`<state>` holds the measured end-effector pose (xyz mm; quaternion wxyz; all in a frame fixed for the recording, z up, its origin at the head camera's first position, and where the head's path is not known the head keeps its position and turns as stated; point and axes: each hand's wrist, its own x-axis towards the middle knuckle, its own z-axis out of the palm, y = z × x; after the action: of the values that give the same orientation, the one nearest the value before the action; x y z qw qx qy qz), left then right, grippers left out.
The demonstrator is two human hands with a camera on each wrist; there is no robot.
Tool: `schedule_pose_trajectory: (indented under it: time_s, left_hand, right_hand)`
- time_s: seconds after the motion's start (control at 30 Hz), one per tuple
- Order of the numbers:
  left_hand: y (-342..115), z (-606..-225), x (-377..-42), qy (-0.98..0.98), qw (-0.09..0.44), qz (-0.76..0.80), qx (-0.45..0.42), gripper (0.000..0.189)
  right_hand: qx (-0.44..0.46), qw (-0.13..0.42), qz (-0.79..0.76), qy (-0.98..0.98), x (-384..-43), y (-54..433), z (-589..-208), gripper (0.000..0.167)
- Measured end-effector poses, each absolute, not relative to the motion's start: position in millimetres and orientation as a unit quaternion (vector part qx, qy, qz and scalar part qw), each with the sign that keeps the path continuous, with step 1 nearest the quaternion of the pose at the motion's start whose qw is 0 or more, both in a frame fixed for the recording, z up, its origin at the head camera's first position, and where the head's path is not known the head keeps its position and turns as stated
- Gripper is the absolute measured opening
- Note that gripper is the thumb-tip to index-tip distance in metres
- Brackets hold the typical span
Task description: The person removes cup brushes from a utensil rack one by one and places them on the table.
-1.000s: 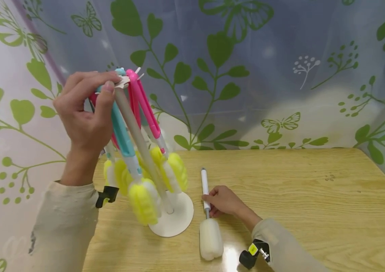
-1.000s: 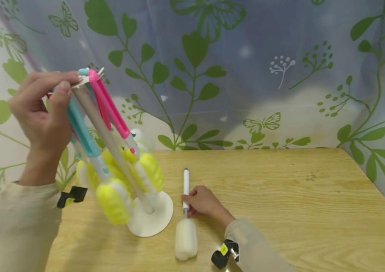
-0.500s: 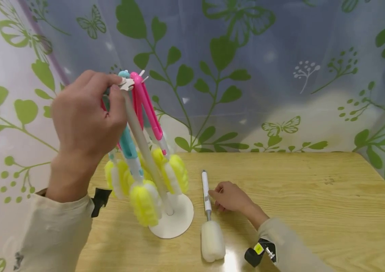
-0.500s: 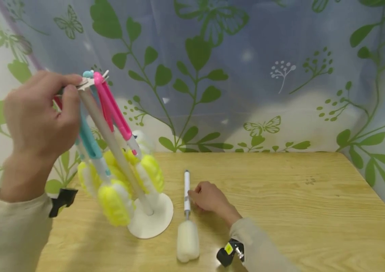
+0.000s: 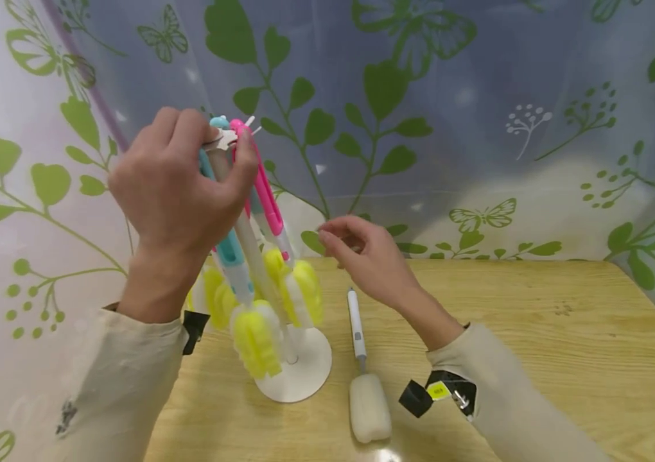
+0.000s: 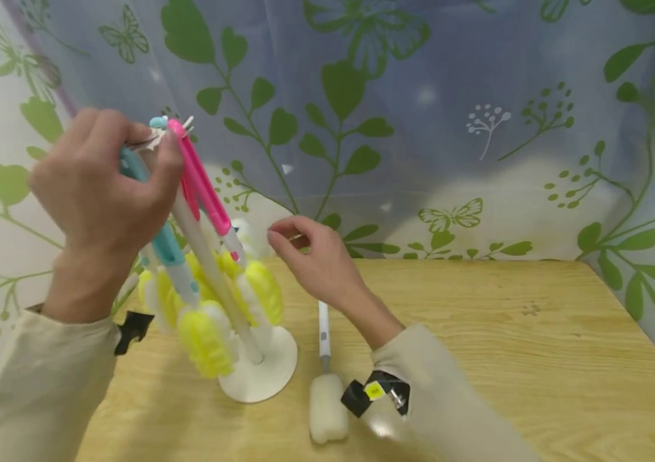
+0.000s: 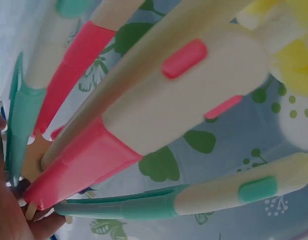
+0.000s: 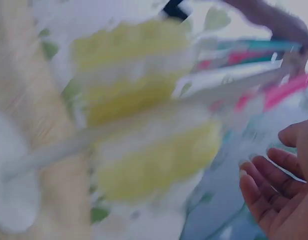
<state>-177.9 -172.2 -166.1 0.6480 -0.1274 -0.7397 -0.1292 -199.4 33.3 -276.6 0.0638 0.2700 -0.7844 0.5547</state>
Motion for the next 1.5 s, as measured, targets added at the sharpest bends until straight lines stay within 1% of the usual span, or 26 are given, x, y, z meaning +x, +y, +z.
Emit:
schedule_pose_trajectory:
  time_s: [0.1,0.2,0.5,0.8,1.03,1.17,1.23,1.33,1.5]
  left_hand:
    - [-172.8,-168.1,-180.7,-0.731,0.659,-0.128,-0.125,0.039]
    - [-173.0,-169.8,-182.9,-0.724,0.666,-0.130,-0.125,0.035]
    - [-172.1,-168.4,-183.9,-0.708,0.681,-0.121,-0.143,0.033]
    - [-170.1,-167.5,-180.2,-0.713,0.673,-0.126,-0.148,0.029]
    - [-170.8,-169.9,-180.7,-0.708,0.682,-0.126,-0.136,0.027]
    - [-170.3,-170.7,-181.1,-0.706,0.685,-0.130,-0.125,0.027]
    - [-170.0,-170.6,-181.2,-0.706,0.685,-0.133,-0.121,0.024]
    - [-169.2,-170.3,-181.7,-0.705,0.686,-0.136,-0.119,0.020]
    - [-168.6,-169.9,-183.1,-0.705,0.686,-0.137,-0.118,0.019]
  right_hand:
    - [0.291,0.073,0.567,-0.767,-196.3,14.8,-253.9,0.035]
    - [0.307,0.072,0.579,-0.752,-195.2,-0.9,-243.3,0.036]
    - [0.303,0.124,0.597,-0.732,-197.5,-20.1,-245.2,0.037]
    - [0.300,0.120,0.635,-0.702,-191.6,-12.0,-241.5,0.033]
    - [0.310,0.158,0.654,-0.671,-186.2,8.9,-232.3,0.026]
    - [0.291,0.163,0.654,-0.679,-188.8,31.0,-233.9,0.025]
    - [0.266,0.156,0.648,-0.696,-191.7,43.6,-237.5,0.026]
    - [0.214,0.133,0.630,-0.734,-197.1,65.1,-247.6,0.031]
    - [0.124,0.050,0.597,-0.791,-208.7,100.8,-280.2,0.037]
